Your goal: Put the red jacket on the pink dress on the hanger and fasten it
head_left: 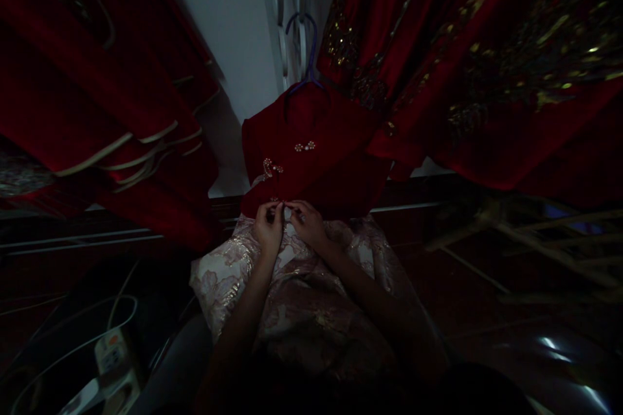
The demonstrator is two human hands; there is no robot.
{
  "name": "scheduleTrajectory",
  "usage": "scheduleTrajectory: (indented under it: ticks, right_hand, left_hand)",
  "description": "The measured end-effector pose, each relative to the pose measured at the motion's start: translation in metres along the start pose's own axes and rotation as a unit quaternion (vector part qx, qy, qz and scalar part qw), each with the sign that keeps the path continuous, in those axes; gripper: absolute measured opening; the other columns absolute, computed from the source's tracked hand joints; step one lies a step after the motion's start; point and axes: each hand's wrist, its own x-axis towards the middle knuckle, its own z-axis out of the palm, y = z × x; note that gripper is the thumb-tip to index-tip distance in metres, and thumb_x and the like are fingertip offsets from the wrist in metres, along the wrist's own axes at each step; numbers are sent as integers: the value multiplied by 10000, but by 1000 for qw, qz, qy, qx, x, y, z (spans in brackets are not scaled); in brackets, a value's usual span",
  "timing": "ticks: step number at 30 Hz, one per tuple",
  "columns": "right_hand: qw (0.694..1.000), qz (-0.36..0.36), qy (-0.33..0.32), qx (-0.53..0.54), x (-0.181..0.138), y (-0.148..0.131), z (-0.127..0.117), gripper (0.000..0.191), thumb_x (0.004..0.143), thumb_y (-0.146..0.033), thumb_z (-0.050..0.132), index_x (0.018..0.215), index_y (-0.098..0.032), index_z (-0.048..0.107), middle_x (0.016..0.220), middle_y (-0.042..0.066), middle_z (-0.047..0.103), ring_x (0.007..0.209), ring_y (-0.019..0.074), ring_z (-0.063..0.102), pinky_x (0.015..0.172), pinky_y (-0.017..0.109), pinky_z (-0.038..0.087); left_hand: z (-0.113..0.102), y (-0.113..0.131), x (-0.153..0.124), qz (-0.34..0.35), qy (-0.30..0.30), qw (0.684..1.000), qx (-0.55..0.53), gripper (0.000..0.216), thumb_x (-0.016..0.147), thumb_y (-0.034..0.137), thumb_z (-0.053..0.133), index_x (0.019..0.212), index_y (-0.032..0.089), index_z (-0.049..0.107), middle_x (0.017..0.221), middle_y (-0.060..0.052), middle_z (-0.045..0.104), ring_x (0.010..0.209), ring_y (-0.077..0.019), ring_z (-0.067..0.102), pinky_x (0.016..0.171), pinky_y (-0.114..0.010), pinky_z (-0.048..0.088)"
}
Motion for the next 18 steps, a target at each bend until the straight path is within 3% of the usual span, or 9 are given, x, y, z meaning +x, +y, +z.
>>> scheduleTrajectory:
  ticks: [9, 13, 16, 18]
  right_hand:
    - [1000, -2, 9, 24, -1, -3, -1, 269, 822, -140, 480, 1032, -217, 629, 1037, 33, 644, 945, 142, 599, 848, 266, 488]
    - [998, 16, 59, 15, -2, -1, 2, 280, 747, -168, 568, 1025, -201, 570, 963, 41, 588, 867, 159, 574, 781, 286, 494]
    - [995, 22, 100, 7, -2, 1, 4, 365, 699, -162, 591, 1056, -193, 520, 980, 48, 554, 886, 172, 550, 806, 310, 482]
    - [993, 19, 114, 9, -2, 2, 5, 319, 704, -157, 578, 1015, -194, 518, 966, 44, 546, 886, 171, 540, 813, 311, 471]
  left_hand:
    - [-1, 4, -1, -25, -10, 1000, -11, 223, 832, 415, 599, 901, 205, 627, 813, -4, 644, 736, -126, 594, 726, -235, 463]
    - [0, 8, 1, -64, -84, 991, -84, 267, 831, 446, 586, 851, 194, 670, 762, -13, 681, 731, -150, 628, 716, -255, 481]
    - [2, 11, 11, -103, -151, 972, -147, 372, 836, 497, 555, 713, 176, 699, 707, -31, 694, 680, -157, 636, 686, -266, 491]
    - [4, 13, 21, -120, -187, 960, -170, 434, 841, 518, 537, 651, 165, 702, 658, -42, 689, 637, -152, 636, 672, -266, 495]
